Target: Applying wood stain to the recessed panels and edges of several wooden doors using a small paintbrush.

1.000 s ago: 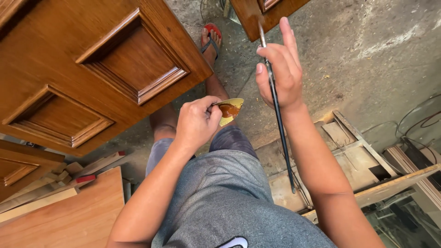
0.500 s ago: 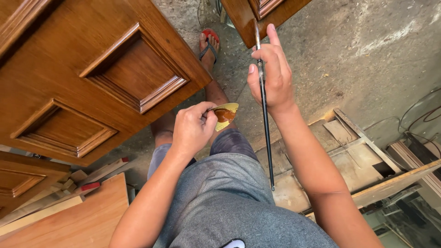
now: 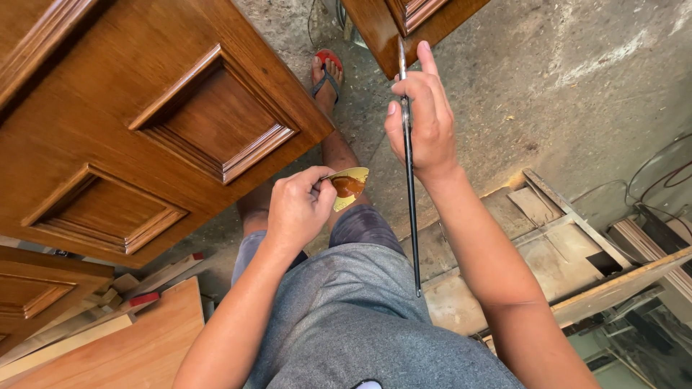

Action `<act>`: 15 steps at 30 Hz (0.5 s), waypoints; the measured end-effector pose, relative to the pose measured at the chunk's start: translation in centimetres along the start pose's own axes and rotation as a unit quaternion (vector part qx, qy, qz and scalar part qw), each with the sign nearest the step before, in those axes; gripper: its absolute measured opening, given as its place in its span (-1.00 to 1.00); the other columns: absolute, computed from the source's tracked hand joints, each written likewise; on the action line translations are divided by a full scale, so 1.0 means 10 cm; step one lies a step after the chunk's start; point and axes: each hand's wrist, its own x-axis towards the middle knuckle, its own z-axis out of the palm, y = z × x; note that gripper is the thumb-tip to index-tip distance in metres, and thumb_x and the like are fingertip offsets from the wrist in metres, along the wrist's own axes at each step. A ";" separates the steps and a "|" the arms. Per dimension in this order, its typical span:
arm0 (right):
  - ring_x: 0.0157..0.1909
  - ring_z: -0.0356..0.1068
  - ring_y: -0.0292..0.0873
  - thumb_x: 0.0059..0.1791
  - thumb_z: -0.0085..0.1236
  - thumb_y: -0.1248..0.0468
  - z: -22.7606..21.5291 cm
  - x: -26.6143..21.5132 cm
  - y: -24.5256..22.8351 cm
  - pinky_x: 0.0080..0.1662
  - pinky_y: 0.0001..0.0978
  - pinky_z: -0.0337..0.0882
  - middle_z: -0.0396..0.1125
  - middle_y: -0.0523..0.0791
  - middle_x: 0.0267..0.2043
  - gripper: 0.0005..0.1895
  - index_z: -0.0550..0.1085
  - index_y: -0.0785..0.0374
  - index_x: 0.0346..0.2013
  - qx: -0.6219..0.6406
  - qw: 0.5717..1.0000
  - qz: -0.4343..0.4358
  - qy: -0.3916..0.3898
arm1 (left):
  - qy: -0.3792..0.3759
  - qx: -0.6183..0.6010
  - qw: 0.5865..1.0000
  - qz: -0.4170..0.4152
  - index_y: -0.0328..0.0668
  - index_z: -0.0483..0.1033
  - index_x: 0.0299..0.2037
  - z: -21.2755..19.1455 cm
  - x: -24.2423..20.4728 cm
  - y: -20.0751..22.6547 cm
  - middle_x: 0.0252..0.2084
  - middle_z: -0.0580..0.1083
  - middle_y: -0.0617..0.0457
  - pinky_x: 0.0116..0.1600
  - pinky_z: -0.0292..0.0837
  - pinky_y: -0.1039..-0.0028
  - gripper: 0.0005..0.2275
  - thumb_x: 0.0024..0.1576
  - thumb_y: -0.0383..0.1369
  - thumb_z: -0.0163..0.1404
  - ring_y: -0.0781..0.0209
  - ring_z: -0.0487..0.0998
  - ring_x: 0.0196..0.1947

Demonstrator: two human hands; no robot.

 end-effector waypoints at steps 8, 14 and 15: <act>0.35 0.09 0.56 0.16 -0.19 0.39 -0.01 0.00 -0.01 0.33 0.28 0.29 0.27 0.24 -0.09 -0.82 0.32 0.51 -0.10 -0.001 1.000 0.003 -0.004 | 0.006 -0.006 1.000 -0.007 -0.28 0.67 -0.18 -0.02 0.00 -0.02 -0.47 0.61 0.03 -0.43 0.44 0.35 -0.78 0.12 -0.47 -0.08 0.20 0.53 -0.57; 0.36 0.09 0.55 0.17 -0.19 0.40 -0.02 0.00 0.00 0.31 0.21 0.32 0.26 0.22 -0.09 -0.84 0.31 0.52 -0.10 0.003 1.000 0.002 -0.005 | 0.002 -0.013 1.000 -0.009 -0.28 0.67 -0.20 -0.03 0.00 -0.02 -0.51 0.58 0.06 -0.47 0.39 0.37 -0.78 0.12 -0.48 -0.09 0.23 0.48 -0.62; 0.35 0.09 0.56 0.16 -0.18 0.40 -0.02 0.00 -0.01 0.32 0.25 0.31 0.26 0.22 -0.09 -0.84 0.31 0.52 -0.10 0.002 1.000 0.002 -0.008 | 0.002 -0.009 1.000 -0.004 -0.28 0.66 -0.20 -0.02 0.00 -0.04 -0.52 0.57 0.06 -0.47 0.39 0.36 -0.78 0.13 -0.48 -0.09 0.22 0.48 -0.61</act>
